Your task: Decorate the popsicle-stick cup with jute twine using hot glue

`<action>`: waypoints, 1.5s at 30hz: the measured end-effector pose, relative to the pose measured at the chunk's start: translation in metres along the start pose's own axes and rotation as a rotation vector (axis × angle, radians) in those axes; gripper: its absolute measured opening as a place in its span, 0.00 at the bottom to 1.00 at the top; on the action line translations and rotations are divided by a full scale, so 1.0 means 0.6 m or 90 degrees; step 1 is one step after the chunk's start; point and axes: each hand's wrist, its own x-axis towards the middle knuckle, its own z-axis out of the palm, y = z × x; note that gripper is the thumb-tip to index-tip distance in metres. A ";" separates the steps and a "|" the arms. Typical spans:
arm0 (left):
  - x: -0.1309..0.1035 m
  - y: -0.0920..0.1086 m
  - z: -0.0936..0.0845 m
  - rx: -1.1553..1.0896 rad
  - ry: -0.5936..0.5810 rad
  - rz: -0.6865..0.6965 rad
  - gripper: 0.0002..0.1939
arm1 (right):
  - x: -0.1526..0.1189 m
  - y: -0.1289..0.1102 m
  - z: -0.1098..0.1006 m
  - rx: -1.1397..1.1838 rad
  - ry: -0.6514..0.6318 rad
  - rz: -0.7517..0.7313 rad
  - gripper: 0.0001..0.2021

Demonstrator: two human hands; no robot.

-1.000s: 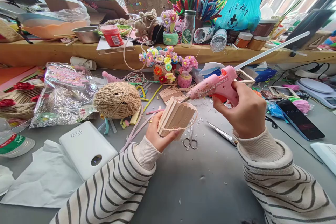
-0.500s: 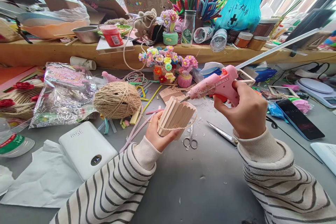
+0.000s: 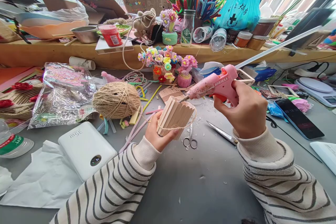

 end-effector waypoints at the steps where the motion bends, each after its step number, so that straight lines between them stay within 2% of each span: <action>1: 0.000 0.000 0.000 -0.002 0.002 0.001 0.36 | 0.000 0.000 0.000 -0.004 -0.003 0.000 0.14; 11: -0.001 -0.001 0.001 0.002 0.005 -0.007 0.37 | 0.001 0.001 -0.002 -0.007 0.010 -0.026 0.12; 17: -0.001 0.007 0.002 -0.008 0.010 0.004 0.36 | 0.002 0.003 -0.001 -0.012 0.070 -0.089 0.10; 33: -0.001 0.012 0.002 0.003 0.013 -0.001 0.41 | 0.004 0.006 -0.006 -0.021 0.063 -0.099 0.11; 40: 0.001 -0.004 0.002 -0.007 0.023 0.008 0.40 | 0.005 0.007 -0.008 -0.020 0.063 -0.100 0.11; 45: 0.005 -0.012 0.000 -0.009 0.000 0.006 0.39 | 0.007 0.008 -0.011 -0.009 0.073 -0.126 0.09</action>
